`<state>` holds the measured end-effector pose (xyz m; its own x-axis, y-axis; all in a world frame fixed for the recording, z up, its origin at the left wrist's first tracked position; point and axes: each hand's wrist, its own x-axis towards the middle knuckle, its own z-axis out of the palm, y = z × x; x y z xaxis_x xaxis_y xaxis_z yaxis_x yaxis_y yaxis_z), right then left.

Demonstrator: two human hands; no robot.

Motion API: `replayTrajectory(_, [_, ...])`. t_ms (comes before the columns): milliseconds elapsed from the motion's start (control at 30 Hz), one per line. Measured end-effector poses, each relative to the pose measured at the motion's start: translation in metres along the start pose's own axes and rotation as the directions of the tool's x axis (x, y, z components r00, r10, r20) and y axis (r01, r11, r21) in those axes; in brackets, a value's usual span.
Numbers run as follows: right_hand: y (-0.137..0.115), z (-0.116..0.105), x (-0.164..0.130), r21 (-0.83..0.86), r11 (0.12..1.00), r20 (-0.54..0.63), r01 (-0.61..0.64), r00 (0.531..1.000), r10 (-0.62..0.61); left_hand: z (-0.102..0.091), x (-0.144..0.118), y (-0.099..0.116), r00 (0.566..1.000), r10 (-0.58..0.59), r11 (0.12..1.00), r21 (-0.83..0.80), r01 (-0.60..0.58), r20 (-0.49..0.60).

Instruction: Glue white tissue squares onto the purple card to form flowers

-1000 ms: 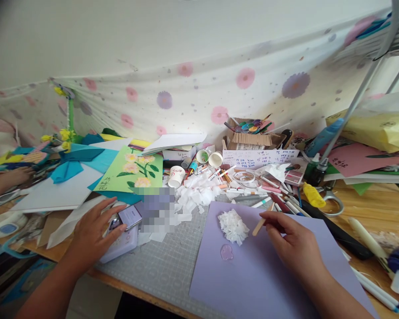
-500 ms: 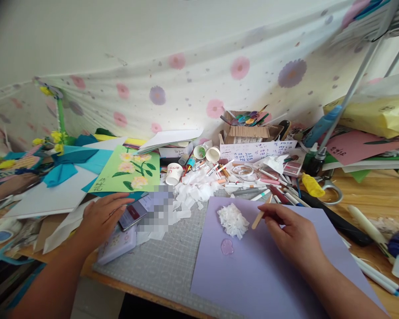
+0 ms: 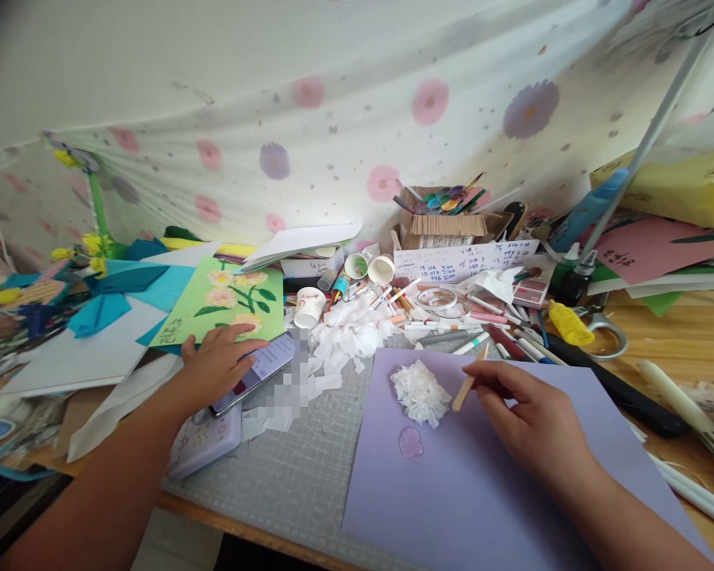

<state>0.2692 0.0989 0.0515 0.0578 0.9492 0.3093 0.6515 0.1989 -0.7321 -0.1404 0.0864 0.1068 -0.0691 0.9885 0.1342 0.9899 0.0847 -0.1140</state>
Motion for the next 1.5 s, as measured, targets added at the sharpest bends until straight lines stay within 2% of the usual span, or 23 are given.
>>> replayTrajectory(233, [0.002, 0.000, -0.001, 0.012, 1.000, -0.023, 0.017, 1.000, -0.017, -0.007, 0.002, 0.012, 0.999, 0.047, 0.999, -0.007, -0.047, 0.010])
replayTrajectory(500, [-0.004, -0.003, -0.002, 0.009, 1.000, -0.025, 0.026, 0.999, -0.026, -0.013, -0.002, -0.007, 0.995, -0.063, 0.997, -0.046, 0.060, -0.071])
replayTrajectory(733, [0.001, -0.002, -0.001, -0.014, 0.999, 0.024, 0.048, 0.999, -0.048, -0.017, -0.021, 0.007, 0.998, 0.021, 0.998, -0.065, -0.025, -0.053])
replayTrajectory(867, [0.006, -0.002, 0.000, -0.040, 0.997, 0.030, 0.066, 0.997, -0.065, -0.011, -0.024, 0.007, 0.998, 0.066, 0.995, -0.073, -0.068, -0.021])
replayTrajectory(1033, [0.012, -0.002, 0.002, -0.070, 0.994, 0.064, 0.088, 0.994, -0.084, 0.000, -0.024, -0.005, 0.995, 0.099, 0.992, -0.083, -0.100, -0.015])
replayTrajectory(1133, [0.010, -0.002, 0.002, -0.072, 0.994, 0.062, 0.083, 0.995, -0.079, -0.002, -0.026, -0.006, 0.995, 0.067, 0.988, -0.137, -0.076, -0.071])
replayTrajectory(1200, [0.006, -0.002, 0.002, -0.058, 0.996, 0.033, 0.072, 0.997, -0.071, -0.005, -0.032, 0.004, 0.984, 0.000, 0.976, -0.215, -0.038, -0.176])
replayTrajectory(1267, [0.000, -0.001, 0.001, -0.036, 0.997, 0.000, 0.067, 0.998, -0.067, -0.007, -0.041, 0.026, 0.958, -0.054, 0.949, -0.313, -0.038, -0.282])
replayTrajectory(1300, [-0.001, -0.001, 0.000, -0.024, 0.998, -0.010, 0.066, 0.998, -0.066, -0.006, -0.046, 0.040, 0.951, -0.044, 0.935, -0.347, -0.068, -0.305])
replayTrajectory(1333, [-0.003, 0.000, 0.000, -0.015, 0.998, -0.012, 0.068, 0.998, -0.068, -0.005, -0.051, 0.056, 0.939, -0.009, 0.893, -0.425, -0.147, -0.345])
replayTrajectory(1400, [-0.003, 0.001, -0.001, -0.007, 0.997, -0.005, 0.075, 0.997, -0.075, 0.001, -0.060, 0.086, 0.922, 0.142, 0.822, -0.477, -0.312, -0.360])
replayTrajectory(1500, [0.000, 0.002, -0.001, -0.004, 0.996, 0.001, 0.085, 0.996, -0.085, 0.013, -0.064, 0.118, 0.899, 0.271, 0.837, -0.378, -0.396, -0.343])
